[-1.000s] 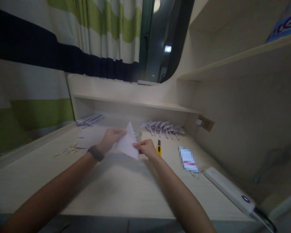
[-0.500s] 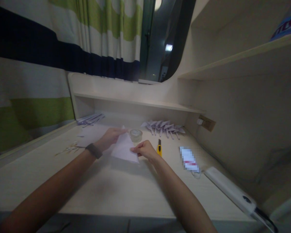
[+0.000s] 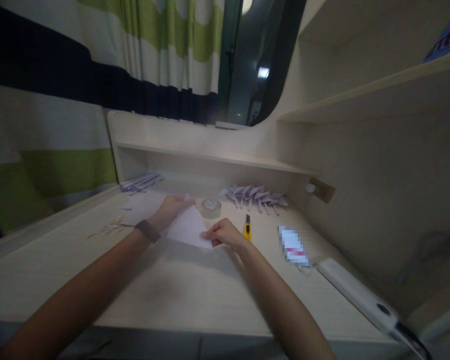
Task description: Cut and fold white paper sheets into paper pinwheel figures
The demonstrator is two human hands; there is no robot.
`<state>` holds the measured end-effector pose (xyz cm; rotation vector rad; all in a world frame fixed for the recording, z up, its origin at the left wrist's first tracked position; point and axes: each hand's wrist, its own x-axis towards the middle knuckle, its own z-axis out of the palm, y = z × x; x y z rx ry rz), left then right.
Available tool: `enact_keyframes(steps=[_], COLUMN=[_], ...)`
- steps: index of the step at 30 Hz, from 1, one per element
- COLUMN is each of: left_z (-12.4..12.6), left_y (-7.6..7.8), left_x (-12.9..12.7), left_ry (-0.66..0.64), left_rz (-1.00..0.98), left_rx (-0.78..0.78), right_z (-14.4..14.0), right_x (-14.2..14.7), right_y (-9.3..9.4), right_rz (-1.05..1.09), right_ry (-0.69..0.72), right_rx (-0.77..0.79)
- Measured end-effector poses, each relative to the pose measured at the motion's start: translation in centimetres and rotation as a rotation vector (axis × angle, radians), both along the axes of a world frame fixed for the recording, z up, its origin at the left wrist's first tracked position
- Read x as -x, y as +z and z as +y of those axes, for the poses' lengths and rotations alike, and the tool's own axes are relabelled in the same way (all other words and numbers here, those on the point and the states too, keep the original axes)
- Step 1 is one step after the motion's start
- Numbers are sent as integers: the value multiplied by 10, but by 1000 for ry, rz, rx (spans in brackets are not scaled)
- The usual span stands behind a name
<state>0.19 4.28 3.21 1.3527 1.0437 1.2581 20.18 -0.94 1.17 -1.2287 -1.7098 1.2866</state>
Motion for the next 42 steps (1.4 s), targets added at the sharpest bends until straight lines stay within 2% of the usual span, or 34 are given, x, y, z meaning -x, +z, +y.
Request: enact_keyframes(steps=[4,11,18,26,29,42], left_z=[4,4,6,-1,-3,2], left_y=[-2,0,2,10,12,8], left_x=[4,5,9,9,12,13], left_ry=[-9,-16,24,63,84,31], left_rz=[33,47,6,-6,5,6], left_rx=[-5,-18,-4,-35,-49,-57], right_z=[-1,1,3,5,3,2], right_x=[2,3,2,3,4,5], right_y=[1,-1,-6,-9,-9,-7], right_rz=[-13,-50,-63,-71,-53,-134], right_ry=[30,-58,25,17,22,5], right_rx=[-2,7,-20,-73,-39,-81])
